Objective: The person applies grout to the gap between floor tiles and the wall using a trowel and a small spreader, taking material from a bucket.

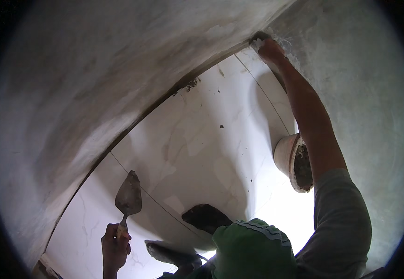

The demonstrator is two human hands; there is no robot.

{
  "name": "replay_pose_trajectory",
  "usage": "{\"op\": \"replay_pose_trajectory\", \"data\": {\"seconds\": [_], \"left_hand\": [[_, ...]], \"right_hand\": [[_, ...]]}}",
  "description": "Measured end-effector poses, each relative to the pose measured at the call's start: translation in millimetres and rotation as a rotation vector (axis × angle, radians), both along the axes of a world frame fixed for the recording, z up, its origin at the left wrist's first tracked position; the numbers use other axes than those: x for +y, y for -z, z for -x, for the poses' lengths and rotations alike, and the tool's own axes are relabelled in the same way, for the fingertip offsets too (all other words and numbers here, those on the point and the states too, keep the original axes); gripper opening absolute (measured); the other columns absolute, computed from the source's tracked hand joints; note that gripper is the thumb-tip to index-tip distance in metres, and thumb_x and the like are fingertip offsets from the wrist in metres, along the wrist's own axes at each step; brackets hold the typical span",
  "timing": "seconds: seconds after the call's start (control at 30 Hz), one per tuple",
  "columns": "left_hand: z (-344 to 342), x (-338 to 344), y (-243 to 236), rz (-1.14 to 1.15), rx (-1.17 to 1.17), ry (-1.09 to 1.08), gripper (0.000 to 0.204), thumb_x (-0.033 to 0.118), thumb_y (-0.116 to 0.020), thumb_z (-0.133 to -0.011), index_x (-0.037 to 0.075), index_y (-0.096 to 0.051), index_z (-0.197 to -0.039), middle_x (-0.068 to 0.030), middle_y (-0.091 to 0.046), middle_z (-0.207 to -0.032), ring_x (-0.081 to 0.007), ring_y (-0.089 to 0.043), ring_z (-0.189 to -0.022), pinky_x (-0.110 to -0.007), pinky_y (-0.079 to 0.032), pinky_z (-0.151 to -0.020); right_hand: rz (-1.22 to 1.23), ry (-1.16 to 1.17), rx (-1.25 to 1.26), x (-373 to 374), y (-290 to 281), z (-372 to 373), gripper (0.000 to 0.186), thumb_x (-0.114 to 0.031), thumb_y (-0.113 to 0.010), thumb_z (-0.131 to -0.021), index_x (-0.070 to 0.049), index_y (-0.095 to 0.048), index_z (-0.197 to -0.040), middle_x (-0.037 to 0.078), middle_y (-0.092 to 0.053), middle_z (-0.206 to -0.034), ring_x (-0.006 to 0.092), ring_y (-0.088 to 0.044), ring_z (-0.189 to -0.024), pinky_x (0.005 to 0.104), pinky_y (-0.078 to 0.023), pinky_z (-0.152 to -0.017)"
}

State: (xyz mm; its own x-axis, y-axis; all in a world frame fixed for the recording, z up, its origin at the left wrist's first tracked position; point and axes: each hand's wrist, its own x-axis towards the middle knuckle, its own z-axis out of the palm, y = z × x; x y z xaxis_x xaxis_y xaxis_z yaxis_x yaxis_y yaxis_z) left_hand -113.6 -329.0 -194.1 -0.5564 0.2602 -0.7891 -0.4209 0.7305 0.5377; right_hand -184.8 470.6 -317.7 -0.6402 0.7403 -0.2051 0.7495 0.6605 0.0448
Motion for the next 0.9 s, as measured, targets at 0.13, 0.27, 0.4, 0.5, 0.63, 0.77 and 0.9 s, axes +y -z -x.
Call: {"op": "replay_pose_trajectory", "data": {"seconds": [0.13,0.27,0.4,0.5,0.63,0.77,0.9], "left_hand": [[2.2,-3.9,6.4,-0.024,-0.002,-0.017,0.046,0.043,-0.068,-0.104,0.000,-0.053,-0.110,-0.0061,-0.064,-0.076,-0.0102,-0.056,-0.048,-0.028,-0.045,-0.044],[3.2,-4.8,5.6,-0.032,0.004,-0.020,0.047,0.043,-0.068,-0.104,-0.001,-0.053,-0.110,-0.0063,-0.064,-0.076,-0.0101,-0.057,-0.048,-0.028,-0.044,-0.043],[5.1,-1.8,5.6,-0.023,-0.001,-0.013,0.046,0.043,-0.068,-0.105,-0.001,-0.054,-0.110,-0.0061,-0.064,-0.076,-0.0099,-0.057,-0.048,-0.028,-0.044,-0.043],[6.6,-3.5,10.1,-0.053,-0.001,-0.004,0.045,0.042,-0.068,-0.105,-0.001,-0.054,-0.110,-0.0059,-0.064,-0.076,-0.0100,-0.057,-0.048,-0.028,-0.044,-0.043],[9.7,-1.4,7.2,-0.055,0.007,0.011,0.043,0.039,-0.067,-0.105,-0.001,-0.054,-0.110,-0.0057,-0.064,-0.076,-0.0101,-0.057,-0.048,-0.028,-0.044,-0.043],[6.9,-8.1,6.6,-0.032,0.022,-0.024,0.036,0.033,-0.066,-0.106,-0.001,-0.055,-0.109,-0.0062,-0.064,-0.076,-0.0105,-0.057,-0.048,-0.028,-0.044,-0.042],[5.0,-13.2,14.3,-0.003,-0.017,-0.068,0.031,0.028,-0.065,-0.106,-0.001,-0.055,-0.109,-0.0071,-0.065,-0.076,-0.0107,-0.057,-0.047,-0.029,-0.044,-0.042]], "right_hand": [[-0.005,0.000,0.059,6.1,5.5,0.7,0.041,-0.024,-0.066,-0.088,-0.008,-0.073,-0.126,0.021,-0.075,-0.122,0.0389,-0.070,-0.120,0.0498,-0.055,-0.101],[-0.077,-0.074,0.248,-24.5,-1.6,1.3,0.038,-0.017,-0.064,-0.088,-0.008,-0.075,-0.123,0.021,-0.076,-0.116,0.0374,-0.072,-0.117,0.0483,-0.057,-0.100],[-0.019,-0.047,0.293,-24.7,-3.0,4.4,0.037,-0.014,-0.062,-0.089,-0.009,-0.076,-0.123,0.023,-0.075,-0.119,0.0383,-0.071,-0.118,0.0483,-0.057,-0.100],[-0.070,0.052,0.187,-9.4,8.2,6.9,0.036,-0.015,-0.063,-0.088,-0.009,-0.076,-0.122,0.025,-0.074,-0.123,0.0382,-0.071,-0.119,0.0482,-0.057,-0.101],[-0.140,0.043,0.227,-4.9,18.4,8.0,0.035,-0.020,-0.064,-0.089,-0.005,-0.077,-0.118,0.025,-0.073,-0.123,0.0396,-0.070,-0.119,0.0480,-0.057,-0.102],[-0.186,-0.038,0.061,-20.0,4.1,1.1,0.041,-0.028,-0.062,-0.092,-0.001,-0.075,-0.120,0.027,-0.070,-0.129,0.0425,-0.068,-0.122,0.0490,-0.056,-0.103],[-0.256,0.003,0.298,25.8,23.1,-15.6,0.044,-0.038,-0.064,-0.093,0.000,-0.076,-0.112,0.029,-0.074,-0.116,0.0467,-0.070,-0.114,0.0531,-0.056,-0.100]]}}
